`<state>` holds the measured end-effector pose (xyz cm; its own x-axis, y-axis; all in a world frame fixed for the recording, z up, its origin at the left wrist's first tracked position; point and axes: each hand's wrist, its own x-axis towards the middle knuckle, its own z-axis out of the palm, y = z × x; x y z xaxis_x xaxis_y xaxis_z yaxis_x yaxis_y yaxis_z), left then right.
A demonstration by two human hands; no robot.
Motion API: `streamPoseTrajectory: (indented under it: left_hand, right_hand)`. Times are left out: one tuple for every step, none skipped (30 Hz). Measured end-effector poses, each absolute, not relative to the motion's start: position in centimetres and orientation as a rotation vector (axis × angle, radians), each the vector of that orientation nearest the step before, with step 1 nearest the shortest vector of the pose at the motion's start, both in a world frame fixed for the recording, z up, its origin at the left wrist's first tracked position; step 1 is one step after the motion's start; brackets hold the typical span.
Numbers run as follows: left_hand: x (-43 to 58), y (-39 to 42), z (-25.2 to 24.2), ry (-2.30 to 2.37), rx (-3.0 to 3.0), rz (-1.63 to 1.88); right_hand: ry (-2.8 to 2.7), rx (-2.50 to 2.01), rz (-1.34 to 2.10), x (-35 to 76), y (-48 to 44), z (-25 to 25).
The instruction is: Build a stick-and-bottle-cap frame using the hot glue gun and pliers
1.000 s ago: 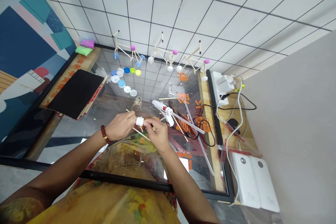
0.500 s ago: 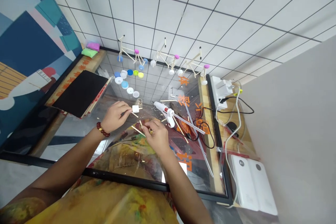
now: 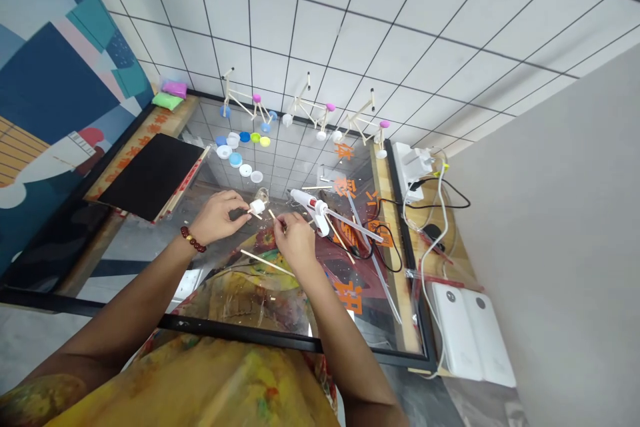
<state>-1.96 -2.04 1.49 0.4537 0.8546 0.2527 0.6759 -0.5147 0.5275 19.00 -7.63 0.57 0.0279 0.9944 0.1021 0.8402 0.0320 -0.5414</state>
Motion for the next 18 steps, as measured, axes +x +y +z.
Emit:
streamPoseTrajectory:
  left_hand:
    - [-2.0, -2.0, 1.5, 1.283, 2.352, 0.71]
    - [-2.1, -2.0, 1.4, 1.272, 2.348, 0.719]
    - [-2.2, -1.9, 1.3, 1.265, 2.345, 0.734]
    - [-2.2, -1.9, 1.3, 1.265, 2.344, 0.75]
    - [-2.2, -1.9, 1.2, 1.269, 2.346, 0.764]
    - [-2.2, -1.9, 1.1, 1.275, 2.352, 0.772]
    - [-2.2, -1.8, 1.0, 1.279, 2.36, 0.772]
    - [-2.2, -1.8, 1.0, 1.28, 2.368, 0.763]
    - [-2.2, -1.7, 1.0, 1.279, 2.374, 0.748]
    - [-2.3, -1.6, 1.1, 1.273, 2.379, 0.725]
    - [-2.5, -1.6, 1.2, 1.26, 2.386, 0.693]
    - [-2.7, -1.6, 1.5, 1.237, 2.396, 0.651]
    - [-3.1, -1.6, 1.8, 1.206, 2.411, 0.597]
    - [-3.5, -1.6, 2.2, 1.164, 2.428, 0.536]
    - [-4.0, -1.8, 2.6, 1.116, 2.445, 0.465]
    - [-4.5, -2.0, 3.1, 1.078, 2.456, 0.409]
    - [-5.1, -2.2, 3.5, 1.026, 2.449, 0.349]
    - [-5.6, -2.5, 4.0, 0.989, 2.429, 0.298]
  right_hand:
    - [-1.857, -1.871, 0.455, 18.9, -7.4, 0.5]
    - [-1.856, -1.888, 0.457, 18.7, -7.2, 0.5]
    - [-1.859, -1.901, 0.455, 18.6, -7.0, 0.5]
    - [-1.863, -1.91, 0.448, 18.5, -6.8, 0.5]
    - [-1.868, -1.918, 0.437, 18.4, -6.6, 0.5]
    - [-1.873, -1.924, 0.42, 18.3, -6.4, 0.5]
    - [-1.88, -1.927, 0.402, 18.2, -6.3, 0.5]
    - [-1.886, -1.928, 0.385, 18.2, -6.1, 0.5]
    - [-1.894, -1.926, 0.371, 18.2, -6.0, 0.6]
    - [-1.905, -1.92, 0.364, 18.2, -5.9, 0.6]
    - [-1.916, -1.911, 0.363, 18.2, -5.9, 0.6]
    - [-1.928, -1.9, 0.366, 18.3, -5.9, 0.6]
    - [-1.941, -1.892, 0.371, 18.4, -6.1, 0.7]
    - [-1.954, -1.89, 0.371, 18.5, -6.2, 0.7]
    - [-1.968, -1.893, 0.369, 18.6, -6.4, 0.8]
    - [-1.985, -1.9, 0.363, 18.7, -6.6, 0.9]
    - [-2.003, -1.909, 0.355, 18.9, -6.7, 1.0]
    - [-2.021, -1.92, 0.347, 19.0, -6.9, 1.1]
